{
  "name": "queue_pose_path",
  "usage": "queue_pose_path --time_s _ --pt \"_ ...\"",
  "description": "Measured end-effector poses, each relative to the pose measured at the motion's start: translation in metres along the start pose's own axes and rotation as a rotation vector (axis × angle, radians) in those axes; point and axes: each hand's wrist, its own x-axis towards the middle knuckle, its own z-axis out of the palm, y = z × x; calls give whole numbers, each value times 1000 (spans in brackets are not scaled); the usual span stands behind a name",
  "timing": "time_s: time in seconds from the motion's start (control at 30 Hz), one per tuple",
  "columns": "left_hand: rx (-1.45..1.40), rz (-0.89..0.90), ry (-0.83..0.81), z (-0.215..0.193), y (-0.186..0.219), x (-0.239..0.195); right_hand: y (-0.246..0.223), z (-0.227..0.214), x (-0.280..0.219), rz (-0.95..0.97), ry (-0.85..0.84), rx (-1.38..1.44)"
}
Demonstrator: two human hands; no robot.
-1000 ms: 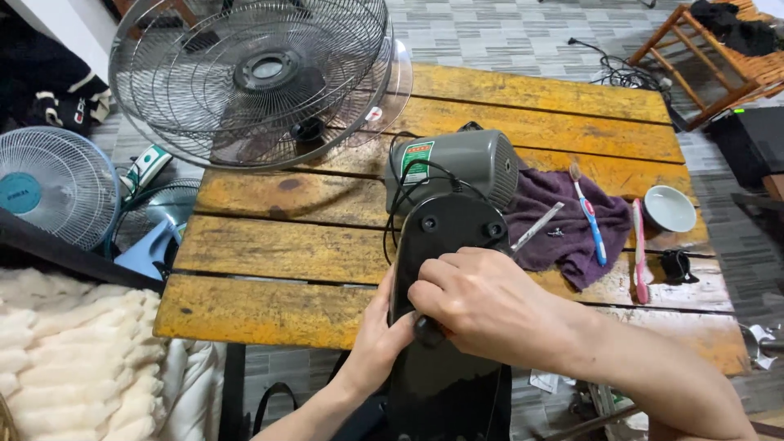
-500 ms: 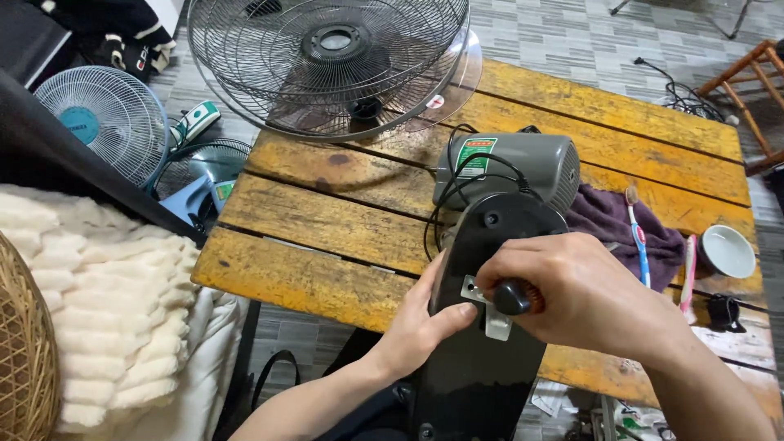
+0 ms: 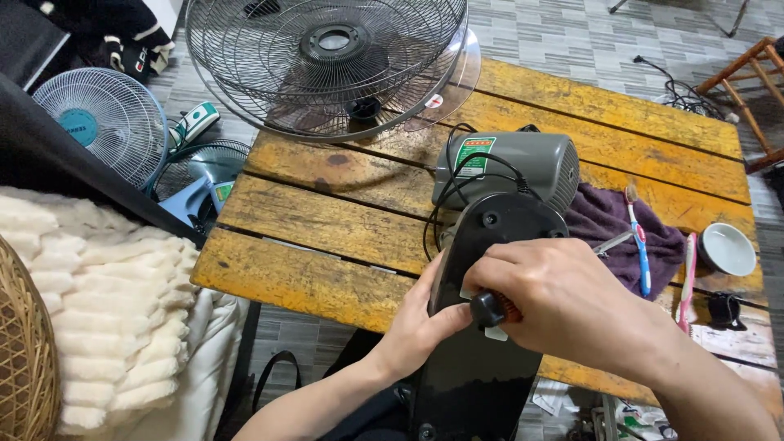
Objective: The person organizes small screws on a purple cloth and then attaches a metal bracket to the base of a fan motor using a screwdriver. They align the bracket and tighten the screws to secure it in place.
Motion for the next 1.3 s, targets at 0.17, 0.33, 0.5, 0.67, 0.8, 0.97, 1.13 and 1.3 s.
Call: queue_pose_path --time_s 0.17,0.33,0.5,0.67,0.8,0.97,1.13,1.3 --pt "-14 53 -4 0 -5 0 2 -4 -1 -2 -4 21" --pt "-94 0 7 -1 -4 -4 5 -6 3 52 15 93" --pt "-132 38 15 -2 -7 -3 -4 -3 11 57 -66 24" --pt "-81 42 11 -4 -1 -5 -11 10 16 97 -89 -131" --pt "-103 30 17 -4 -4 -6 -7 15 13 167 -78 -95" --pt "-96 38 11 -4 -5 -6 -5 15 6 159 -29 -21" --pt "-84 -7 24 -4 -5 -8 -1 5 0 78 71 71" --pt "-104 -28 18 -6 -7 -8 -15 -46 -25 379 334 381"
